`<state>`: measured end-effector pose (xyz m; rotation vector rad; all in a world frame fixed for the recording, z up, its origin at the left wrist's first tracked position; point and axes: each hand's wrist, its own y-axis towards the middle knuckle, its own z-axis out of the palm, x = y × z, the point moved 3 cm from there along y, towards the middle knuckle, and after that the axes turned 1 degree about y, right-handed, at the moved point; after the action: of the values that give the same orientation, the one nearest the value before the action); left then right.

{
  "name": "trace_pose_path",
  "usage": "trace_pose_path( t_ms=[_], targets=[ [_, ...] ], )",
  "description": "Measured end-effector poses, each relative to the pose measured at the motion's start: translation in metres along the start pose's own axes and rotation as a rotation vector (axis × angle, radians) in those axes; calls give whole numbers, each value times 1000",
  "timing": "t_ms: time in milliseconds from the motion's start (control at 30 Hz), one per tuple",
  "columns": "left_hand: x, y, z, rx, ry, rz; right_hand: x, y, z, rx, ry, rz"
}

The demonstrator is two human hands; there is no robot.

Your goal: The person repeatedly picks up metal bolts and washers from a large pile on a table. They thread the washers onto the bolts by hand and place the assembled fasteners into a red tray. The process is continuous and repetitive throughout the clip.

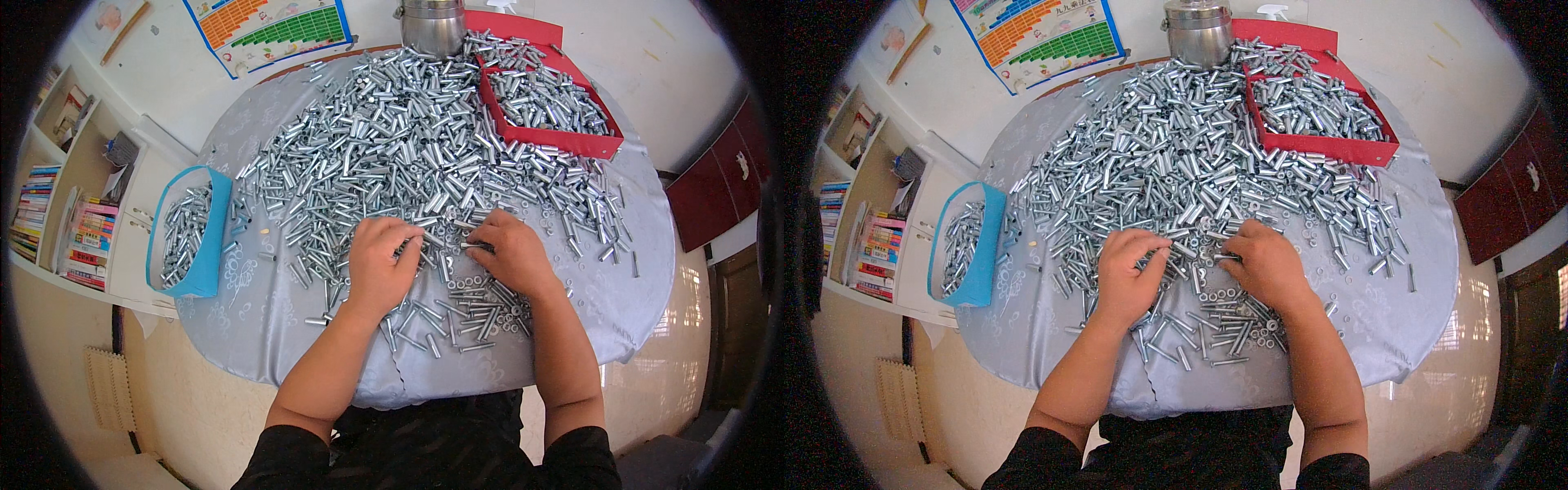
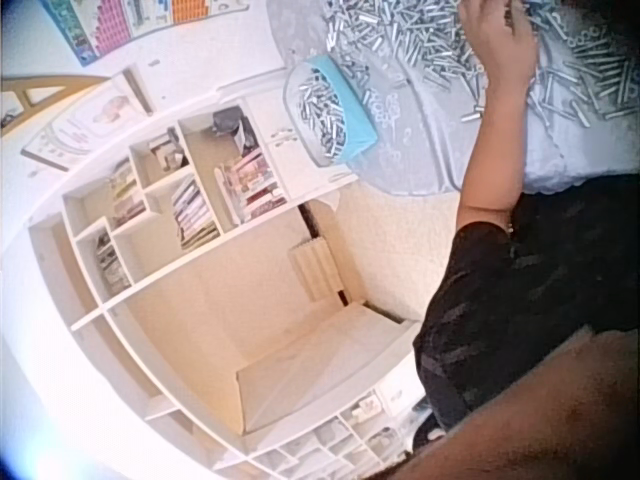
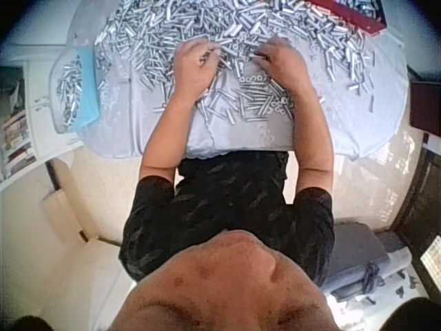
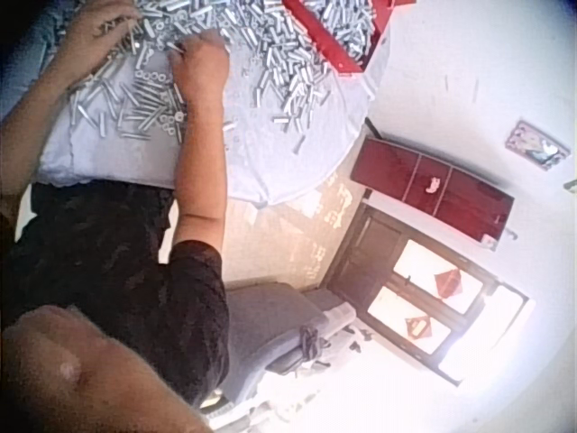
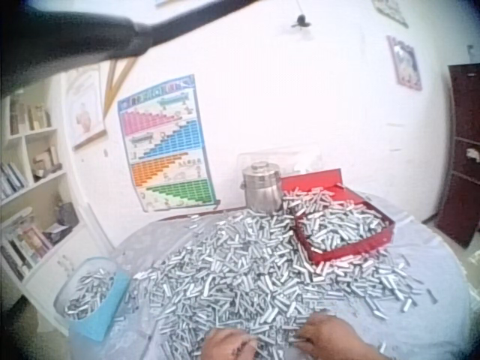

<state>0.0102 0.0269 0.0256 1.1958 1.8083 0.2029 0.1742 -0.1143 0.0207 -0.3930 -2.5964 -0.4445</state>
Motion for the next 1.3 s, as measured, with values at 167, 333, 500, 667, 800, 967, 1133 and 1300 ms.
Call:
trace_pose_path(
  t_ms=[167, 333, 500, 667, 800, 967, 1133, 1300],
  targets=[
    [5, 0, 0, -30, -105, -72, 6, 3, 1, -61, 75, -10],
    [6, 0, 2, 119, -364, -257, 22, 5, -5, -102, 429, 30],
    [6, -1, 6, 199, -479, -288, 23, 5, 6, -151, 514, -7],
    [12, -7, 12, 190, -535, -256, 22, 4, 11, -134, 545, 18],
    [19, -8, 12, 113, -435, -220, 22, 5, 13, -158, 549, 28],
    [-2, 6, -6, 206, -95, 0, 20, 4, 11, -187, 573, 81],
    [-22, 8, -9, 395, 184, 105, 16, 4, 12, -180, 583, 122],
    [-16, 8, -8, 398, 193, 119, 11, 3, 13, -214, 583, 117]
  ],
)
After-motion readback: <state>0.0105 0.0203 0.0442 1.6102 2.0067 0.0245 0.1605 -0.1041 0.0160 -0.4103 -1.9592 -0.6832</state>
